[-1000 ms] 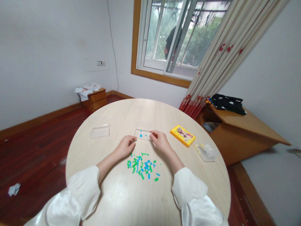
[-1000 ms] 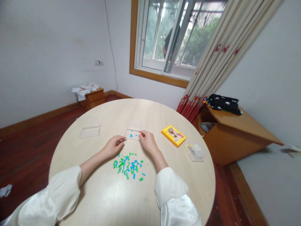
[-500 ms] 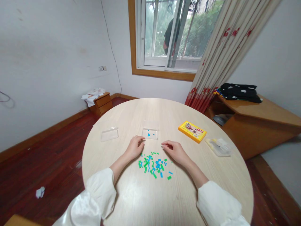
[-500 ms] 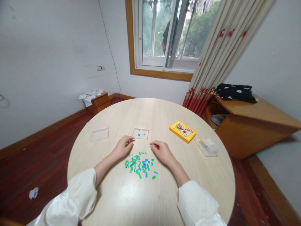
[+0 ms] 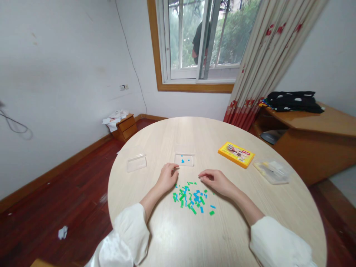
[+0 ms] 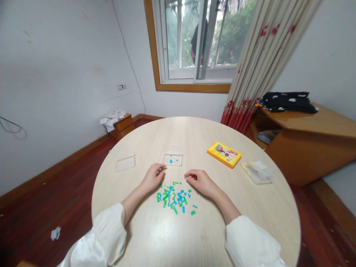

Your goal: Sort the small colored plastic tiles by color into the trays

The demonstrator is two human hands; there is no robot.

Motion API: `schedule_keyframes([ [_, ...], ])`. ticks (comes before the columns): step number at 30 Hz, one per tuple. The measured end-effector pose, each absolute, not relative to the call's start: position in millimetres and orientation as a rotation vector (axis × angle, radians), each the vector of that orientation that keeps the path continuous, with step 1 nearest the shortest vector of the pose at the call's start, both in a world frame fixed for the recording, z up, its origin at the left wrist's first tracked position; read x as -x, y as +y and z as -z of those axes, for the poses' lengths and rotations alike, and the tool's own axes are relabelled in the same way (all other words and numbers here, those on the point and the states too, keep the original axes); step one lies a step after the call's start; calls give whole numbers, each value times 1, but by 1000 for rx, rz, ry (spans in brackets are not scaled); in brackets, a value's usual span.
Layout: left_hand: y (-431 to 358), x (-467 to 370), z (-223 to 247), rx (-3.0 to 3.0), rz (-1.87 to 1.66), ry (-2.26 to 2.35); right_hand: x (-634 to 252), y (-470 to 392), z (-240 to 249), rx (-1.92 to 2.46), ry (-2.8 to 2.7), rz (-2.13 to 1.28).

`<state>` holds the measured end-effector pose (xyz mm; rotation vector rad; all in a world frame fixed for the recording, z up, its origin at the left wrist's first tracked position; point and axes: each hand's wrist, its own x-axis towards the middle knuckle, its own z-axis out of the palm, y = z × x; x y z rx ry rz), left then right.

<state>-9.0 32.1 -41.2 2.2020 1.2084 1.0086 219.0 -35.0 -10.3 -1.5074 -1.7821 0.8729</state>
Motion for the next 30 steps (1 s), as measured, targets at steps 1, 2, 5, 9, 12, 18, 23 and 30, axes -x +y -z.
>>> schedule_keyframes([
  [1, 32, 9, 41, -2200, -1006, 1209, -220, -35, 10, 1503, -1787, -880],
  [2, 32, 9, 41, -2197, -1003, 1210, -220, -36, 10, 1498, -1794, -888],
  [5, 32, 9, 41, -2188, -998, 1210, -221, -37, 8, 1485, -1814, -920],
  [9, 31, 10, 39, -2192, -999, 1195, -220, -41, 2, 1444, -1812, -1003],
  [12, 31, 10, 38, -2199, -991, 1199, -218, -44, -5, 1385, -1838, -1100],
  [18, 31, 9, 38, -2209, -982, 1203, -216, -50, -19, 1281, -2037, -1128],
  [23, 31, 8, 40, -2206, -1006, 1206, -215, -52, -19, 1286, -2128, -1110],
  [30, 31, 8, 38, -2179, -1017, 1206, -210, -53, -19, 1347, -2186, -990],
])
